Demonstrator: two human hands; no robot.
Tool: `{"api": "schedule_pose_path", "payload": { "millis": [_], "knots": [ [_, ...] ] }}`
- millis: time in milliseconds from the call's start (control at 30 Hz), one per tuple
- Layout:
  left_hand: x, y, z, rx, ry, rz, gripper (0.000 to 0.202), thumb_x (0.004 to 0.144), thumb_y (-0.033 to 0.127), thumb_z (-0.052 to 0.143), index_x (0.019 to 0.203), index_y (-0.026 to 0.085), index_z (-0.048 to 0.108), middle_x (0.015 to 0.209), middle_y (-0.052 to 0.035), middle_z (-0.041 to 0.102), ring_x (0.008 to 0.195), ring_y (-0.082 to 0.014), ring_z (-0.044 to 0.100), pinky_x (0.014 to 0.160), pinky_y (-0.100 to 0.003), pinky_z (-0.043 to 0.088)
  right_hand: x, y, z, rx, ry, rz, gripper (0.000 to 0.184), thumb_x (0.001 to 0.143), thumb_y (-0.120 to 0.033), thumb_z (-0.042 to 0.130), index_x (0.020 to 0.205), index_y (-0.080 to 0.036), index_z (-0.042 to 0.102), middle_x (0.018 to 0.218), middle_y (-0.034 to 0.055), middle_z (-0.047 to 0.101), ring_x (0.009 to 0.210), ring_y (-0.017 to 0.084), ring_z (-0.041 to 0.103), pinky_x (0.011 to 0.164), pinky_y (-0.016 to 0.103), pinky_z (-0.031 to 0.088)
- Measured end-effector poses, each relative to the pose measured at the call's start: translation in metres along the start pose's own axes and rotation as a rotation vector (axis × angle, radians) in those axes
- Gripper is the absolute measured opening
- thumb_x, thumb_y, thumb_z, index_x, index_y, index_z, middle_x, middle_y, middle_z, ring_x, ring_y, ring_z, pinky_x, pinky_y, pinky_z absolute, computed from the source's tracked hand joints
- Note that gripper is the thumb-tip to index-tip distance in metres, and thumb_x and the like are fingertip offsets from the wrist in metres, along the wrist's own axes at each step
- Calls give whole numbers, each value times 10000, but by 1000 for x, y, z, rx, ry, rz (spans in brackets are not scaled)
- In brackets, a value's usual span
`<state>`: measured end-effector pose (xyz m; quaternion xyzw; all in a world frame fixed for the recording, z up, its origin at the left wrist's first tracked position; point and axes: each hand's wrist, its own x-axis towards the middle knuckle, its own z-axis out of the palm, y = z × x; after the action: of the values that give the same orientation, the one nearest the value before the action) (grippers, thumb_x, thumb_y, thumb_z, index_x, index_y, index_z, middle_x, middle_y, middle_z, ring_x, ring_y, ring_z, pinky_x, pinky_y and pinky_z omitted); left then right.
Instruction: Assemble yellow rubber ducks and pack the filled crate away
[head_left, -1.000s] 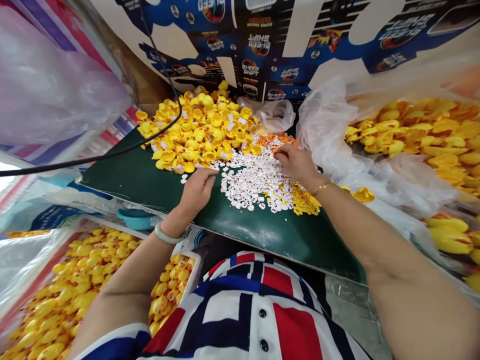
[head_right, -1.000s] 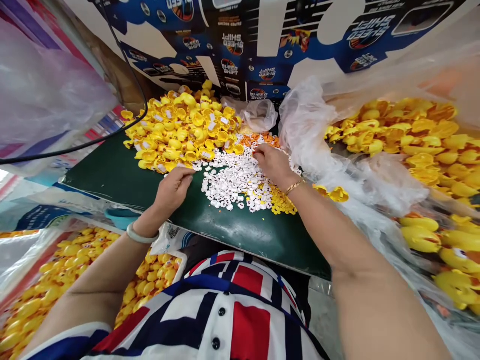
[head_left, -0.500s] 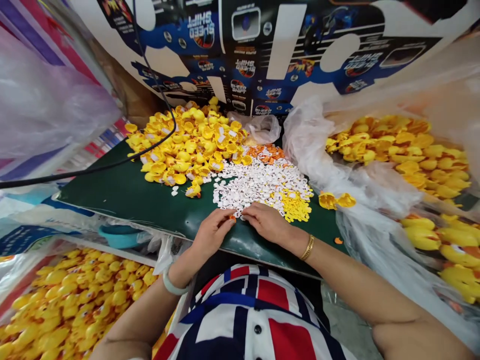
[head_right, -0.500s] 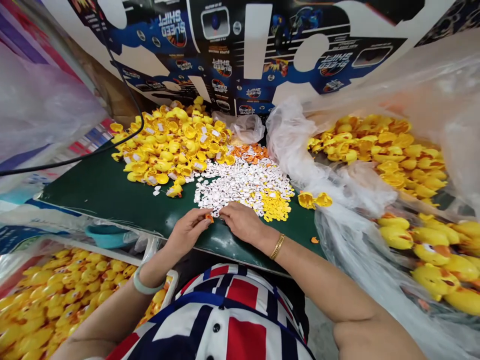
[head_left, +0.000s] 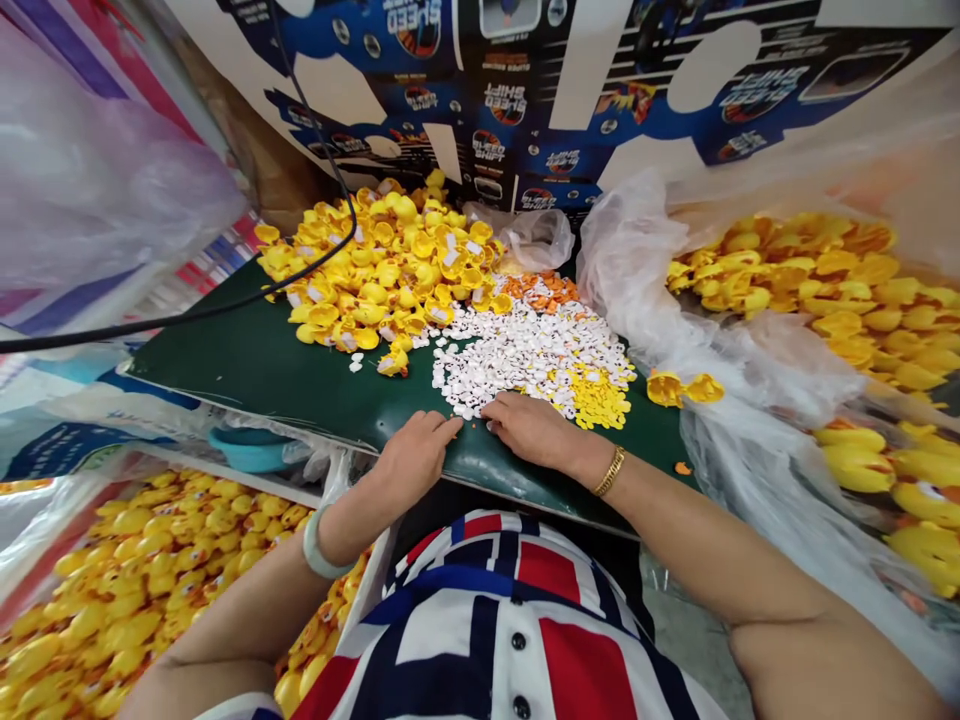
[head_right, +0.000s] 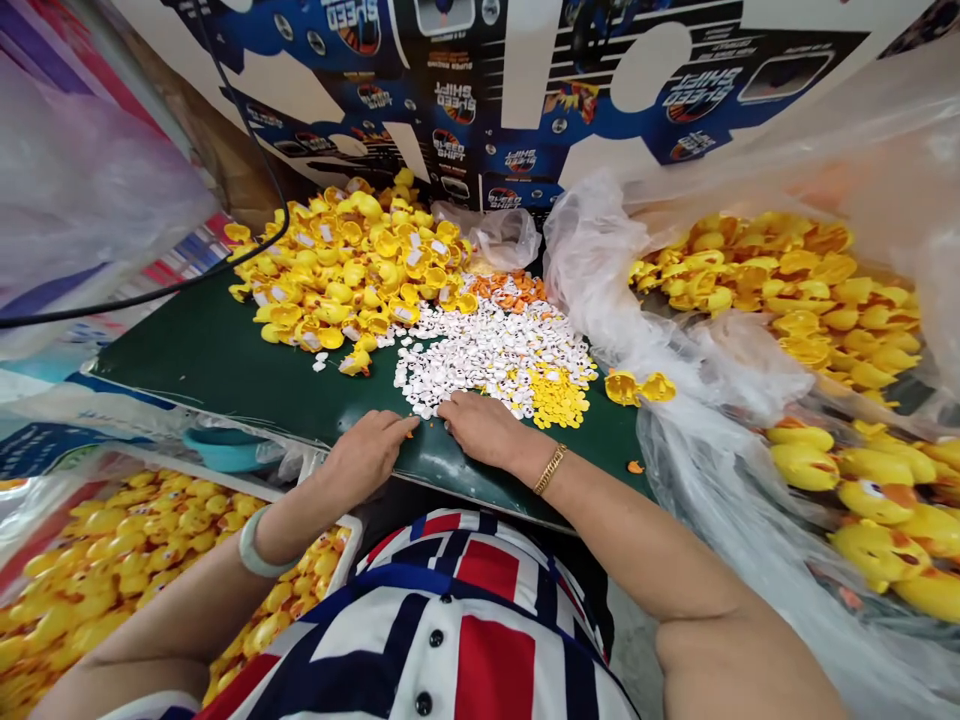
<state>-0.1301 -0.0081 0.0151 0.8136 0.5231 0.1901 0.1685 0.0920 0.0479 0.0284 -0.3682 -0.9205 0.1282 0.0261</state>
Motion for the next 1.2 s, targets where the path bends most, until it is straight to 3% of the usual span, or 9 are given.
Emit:
{"api": "schedule_pose_path", "payload": {
  "millis": [133,233,300,433,533,767,900,1067,1200],
  "knots": [
    [8,0,-3,-670,25,-288,176,833,220,614,1006,214,647,950,-56,685,818,-196,658,801,-378,543,-3,-1,-3,67,-16,22,149,933,-163,502,921,-194,647,954,71,617,859,193,575,682,295,412],
    [13,6,3,-1220,96,-496,311,749,286,753,999,190,595,1003,-42,680,788,-162,693,777,-342,570,-9,-3,-3,276,80,84,108,900,-158,531,859,-192,625,909,52,613,833,179,570,718,304,443],
    [15,14,9,-1397,136,-536,393,687,283,819,990,182,592,999,-38,681,837,-170,712,799,-326,572,-15,-7,-2,553,188,183,63,893,-217,560,879,-202,619,881,31,620,791,162,580,697,296,478],
    [19,28,21,-1493,149,-531,389,691,303,825,994,179,614,934,-40,706,779,-151,702,728,-287,564,-29,-20,5,1132,376,365,200,866,-392,626,994,-238,627,870,-2,633,686,133,605,597,276,543],
    [24,35,30,-1533,167,-488,308,707,277,803,942,177,632,897,-29,710,725,-113,654,661,-243,525,-35,-31,14,1287,454,376,214,841,-423,661,955,-244,634,827,-10,620,731,143,620,641,292,585],
    [29,49,45,-1621,259,-478,288,671,229,813,918,201,668,814,19,676,729,-105,629,697,-244,515,-40,-38,26,1068,512,403,162,903,-398,600,958,-251,637,889,29,649,791,173,629,724,325,572],
    [26,48,44,-1502,123,-478,244,742,328,787,909,168,710,802,-28,712,682,-122,641,669,-258,518,-42,-32,21,953,543,379,155,926,-391,569,959,-254,633,970,49,661,901,200,641,801,349,560],
    [26,42,32,-1531,-38,-510,245,715,310,822,850,141,706,785,-54,725,703,-140,678,680,-258,545,-42,-28,21,1017,523,396,161,913,-392,590,988,-256,632,949,33,672,859,186,648,804,346,556],
    [26,38,27,-1569,-181,-516,397,655,247,861,1008,155,702,855,-49,730,722,-147,695,656,-244,554,-44,-28,24,1096,521,408,162,884,-388,628,971,-254,655,902,15,678,804,167,645,769,323,557]
  ]
}}
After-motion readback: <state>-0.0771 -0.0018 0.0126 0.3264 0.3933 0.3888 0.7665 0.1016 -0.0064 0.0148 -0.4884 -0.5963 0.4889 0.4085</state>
